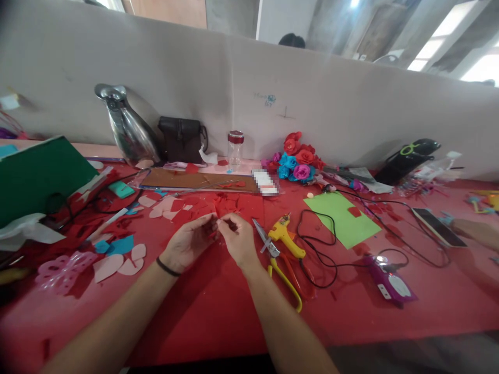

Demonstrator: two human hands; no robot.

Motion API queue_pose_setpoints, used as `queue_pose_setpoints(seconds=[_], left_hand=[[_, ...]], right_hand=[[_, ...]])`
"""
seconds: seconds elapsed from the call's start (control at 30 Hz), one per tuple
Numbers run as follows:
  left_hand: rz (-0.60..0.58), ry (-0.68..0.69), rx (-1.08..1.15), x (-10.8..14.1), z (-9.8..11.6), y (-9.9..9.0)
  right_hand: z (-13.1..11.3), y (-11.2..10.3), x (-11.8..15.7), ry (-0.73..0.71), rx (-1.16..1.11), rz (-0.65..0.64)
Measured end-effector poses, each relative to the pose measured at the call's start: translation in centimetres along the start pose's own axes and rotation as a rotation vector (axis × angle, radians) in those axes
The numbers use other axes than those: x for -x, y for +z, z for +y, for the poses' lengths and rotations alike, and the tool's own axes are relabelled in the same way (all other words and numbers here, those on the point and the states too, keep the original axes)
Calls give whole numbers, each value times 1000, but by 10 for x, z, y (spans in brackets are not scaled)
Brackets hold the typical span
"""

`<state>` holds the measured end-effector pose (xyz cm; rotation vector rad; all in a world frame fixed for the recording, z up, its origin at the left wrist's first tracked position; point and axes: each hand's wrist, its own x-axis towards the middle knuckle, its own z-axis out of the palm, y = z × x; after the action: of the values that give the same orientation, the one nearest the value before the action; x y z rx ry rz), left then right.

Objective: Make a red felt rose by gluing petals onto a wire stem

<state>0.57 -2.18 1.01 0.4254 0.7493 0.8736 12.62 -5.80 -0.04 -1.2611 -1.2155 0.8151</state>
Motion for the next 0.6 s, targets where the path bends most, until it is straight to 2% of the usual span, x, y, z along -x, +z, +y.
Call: queue_pose_setpoints(seconds=[0.2, 0.47, 0.6], left_hand=[[64, 40, -24, 3, 2, 3], [14, 152, -111, 1, -2, 0], [8, 173, -132, -1, -3, -4]], right_hand=[[-6, 1, 4, -33, 93, -18], [-10, 2, 6, -104, 196, 6], [-9, 3, 7, -197, 303, 23]])
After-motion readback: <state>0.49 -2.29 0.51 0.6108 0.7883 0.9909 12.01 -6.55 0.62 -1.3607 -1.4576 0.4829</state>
